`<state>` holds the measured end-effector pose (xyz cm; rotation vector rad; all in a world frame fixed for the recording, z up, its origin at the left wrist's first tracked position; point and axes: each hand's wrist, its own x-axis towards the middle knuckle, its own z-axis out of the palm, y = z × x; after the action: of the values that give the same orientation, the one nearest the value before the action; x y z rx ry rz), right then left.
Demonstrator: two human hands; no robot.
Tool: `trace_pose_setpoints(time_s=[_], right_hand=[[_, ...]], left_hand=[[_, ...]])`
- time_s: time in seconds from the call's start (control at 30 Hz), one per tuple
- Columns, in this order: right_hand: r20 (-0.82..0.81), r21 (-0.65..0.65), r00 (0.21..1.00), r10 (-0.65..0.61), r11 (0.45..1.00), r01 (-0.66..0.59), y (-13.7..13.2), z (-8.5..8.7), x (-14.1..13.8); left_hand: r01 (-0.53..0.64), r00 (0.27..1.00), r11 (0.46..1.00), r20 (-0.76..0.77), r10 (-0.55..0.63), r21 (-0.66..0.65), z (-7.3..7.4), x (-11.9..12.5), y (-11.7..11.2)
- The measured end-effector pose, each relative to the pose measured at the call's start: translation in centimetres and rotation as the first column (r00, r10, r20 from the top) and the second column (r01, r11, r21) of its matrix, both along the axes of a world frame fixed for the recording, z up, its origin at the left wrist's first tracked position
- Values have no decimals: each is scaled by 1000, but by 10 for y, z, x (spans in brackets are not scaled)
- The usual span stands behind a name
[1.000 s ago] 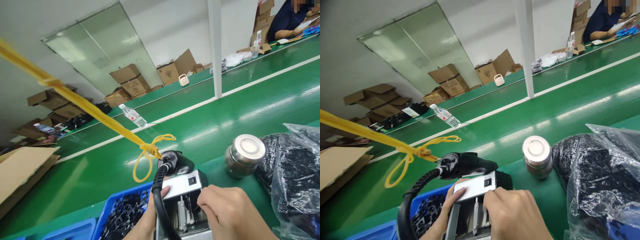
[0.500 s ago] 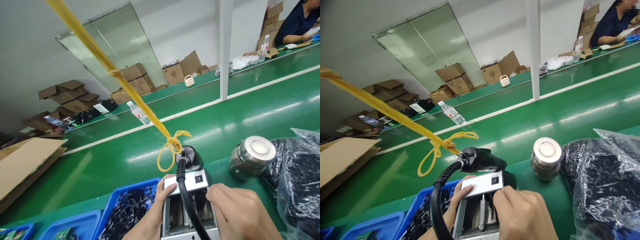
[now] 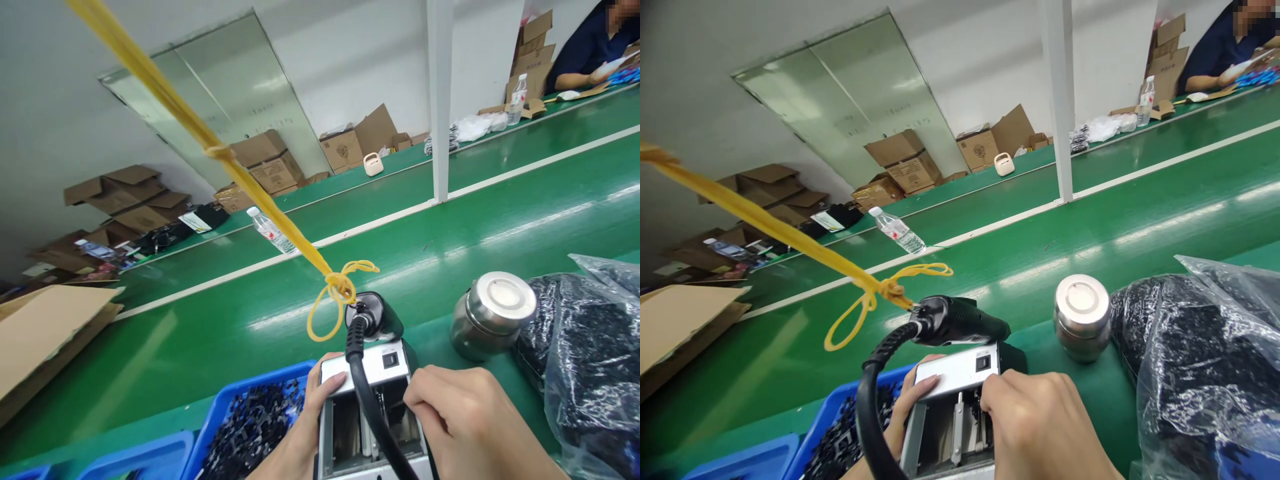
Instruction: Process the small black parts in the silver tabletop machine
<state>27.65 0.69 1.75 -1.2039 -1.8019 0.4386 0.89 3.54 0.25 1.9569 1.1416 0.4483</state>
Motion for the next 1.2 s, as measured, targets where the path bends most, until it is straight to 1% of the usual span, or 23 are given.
trace_pose_setpoints(time_s=[0.1,0.2,0.3,0.4,0.53,0.63,0.73,0.83,0.97,1.03,1.13,1.2], right_hand=[[17,58,999,-48,997,47,-1,-4,-3],[8,125,996,-87,989,85,-2,-4,-3],[-3,112,998,-56,992,56,-2,-1,0],[12,90,999,-40,995,39,0,2,2],[12,119,999,-45,992,44,4,0,0],[3,170,999,-32,985,31,6,-3,-2],[11,194,1000,-4,981,1,6,-5,-3],[63,179,998,19,983,-30,5,-4,-3],[141,219,990,-22,976,-9,-2,4,3],[153,181,988,-15,983,-13,-6,11,9],[119,66,992,50,996,-58,-10,18,15],[77,60,995,55,996,-59,-10,20,17]], left_hand=[[-5,1000,1000,16,5,-5,-3,-2,-2],[-3,1000,1000,24,4,-14,-2,0,-2],[-28,999,999,39,29,-25,-1,1,3],[-51,997,999,59,52,-18,-9,-3,6],[33,992,999,119,-36,30,-25,-17,2],[86,985,996,148,-88,18,-31,-22,-3],[111,978,994,178,-111,13,-32,-20,-4],[128,973,992,195,-127,9,-31,-17,-3],[132,973,991,187,-135,30,-32,-16,0],[132,969,991,207,-134,23,-34,-17,1],[137,963,991,232,-134,2,-37,-18,2],[135,966,991,221,-133,6,-37,-19,1]])
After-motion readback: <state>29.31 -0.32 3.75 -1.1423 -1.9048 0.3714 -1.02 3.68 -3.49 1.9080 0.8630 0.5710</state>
